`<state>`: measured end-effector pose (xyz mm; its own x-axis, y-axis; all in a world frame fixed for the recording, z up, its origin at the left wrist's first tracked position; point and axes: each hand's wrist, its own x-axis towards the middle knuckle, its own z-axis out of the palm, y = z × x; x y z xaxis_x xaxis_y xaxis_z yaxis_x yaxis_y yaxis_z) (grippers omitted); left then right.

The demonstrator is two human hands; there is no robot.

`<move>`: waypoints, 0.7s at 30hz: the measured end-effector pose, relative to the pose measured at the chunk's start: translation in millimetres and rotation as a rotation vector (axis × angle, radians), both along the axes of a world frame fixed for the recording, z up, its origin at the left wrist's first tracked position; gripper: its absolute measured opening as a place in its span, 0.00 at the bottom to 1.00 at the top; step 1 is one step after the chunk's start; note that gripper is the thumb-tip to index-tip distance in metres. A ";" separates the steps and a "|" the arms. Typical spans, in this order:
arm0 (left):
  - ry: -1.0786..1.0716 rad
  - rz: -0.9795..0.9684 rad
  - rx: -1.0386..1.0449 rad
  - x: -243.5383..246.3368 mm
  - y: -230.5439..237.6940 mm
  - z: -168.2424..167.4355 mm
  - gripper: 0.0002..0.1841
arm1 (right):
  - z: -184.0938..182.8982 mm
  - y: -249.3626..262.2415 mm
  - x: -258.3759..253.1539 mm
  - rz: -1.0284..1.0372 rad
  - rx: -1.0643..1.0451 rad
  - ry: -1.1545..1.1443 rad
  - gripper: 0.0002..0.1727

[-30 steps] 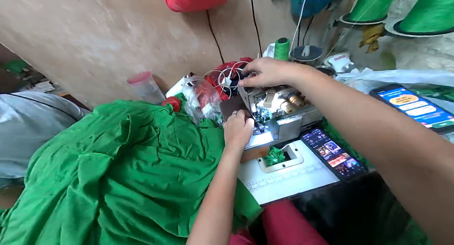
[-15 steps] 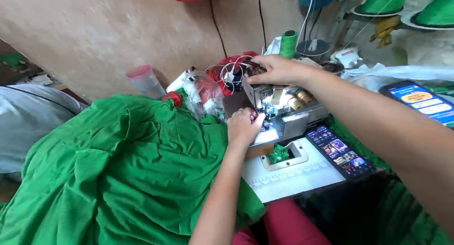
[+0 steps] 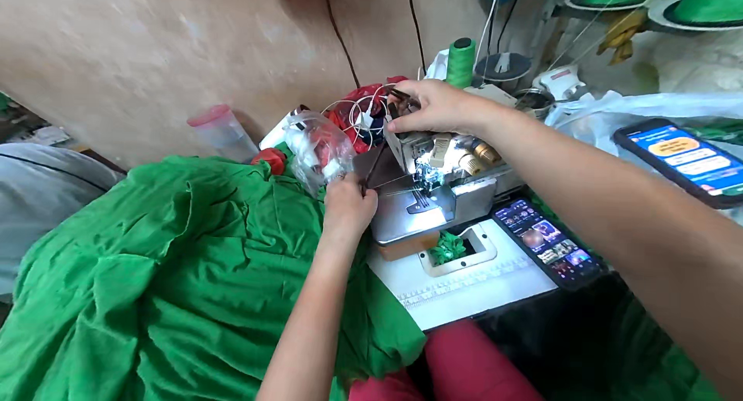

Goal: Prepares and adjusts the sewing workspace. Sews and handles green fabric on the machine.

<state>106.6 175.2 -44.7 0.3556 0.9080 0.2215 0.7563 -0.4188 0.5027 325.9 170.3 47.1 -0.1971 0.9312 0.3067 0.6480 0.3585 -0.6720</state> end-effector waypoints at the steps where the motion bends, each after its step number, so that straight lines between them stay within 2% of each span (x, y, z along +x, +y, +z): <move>1: 0.011 -0.033 0.127 0.3 -0.6 -3.6 0.17 | 1.5 0.2 -1.8 -0.021 -0.029 -0.024 0.20; 3: -0.003 -0.158 0.398 8.4 -1.7 -15.2 0.14 | 2.6 0.3 -4.1 -0.049 -0.047 -0.067 0.20; 4: -0.008 -0.231 0.459 15.1 -3.1 -21.2 0.10 | 3.1 -0.5 -4.3 -0.044 -0.043 -0.087 0.21; 6: 0.006 -0.323 0.430 28.8 -8.7 -30.0 0.09 | 3.2 -1.7 -3.7 -0.008 -0.017 -0.114 0.23; 8: 0.046 -0.323 0.365 36.3 -11.9 -31.9 0.06 | 1.5 -0.6 -2.6 0.023 0.014 -0.105 0.25; 12: 0.096 -0.357 0.403 31.4 -9.9 -28.5 0.07 | -0.7 -2.3 0.2 0.026 0.078 0.004 0.20; 14: 0.090 -0.380 0.346 18.7 -9.5 -25.8 0.08 | -3.4 -4.1 1.4 0.028 0.192 0.096 0.18; 18: 0.065 -0.428 0.289 -22.4 -6.4 -18.2 0.07 | -10.9 -29.0 -0.1 0.063 0.596 0.277 0.14; 21: 0.046 -0.458 0.281 -58.8 -6.6 -11.4 0.07 | -20.0 -81.9 -17.3 0.041 0.642 0.179 0.16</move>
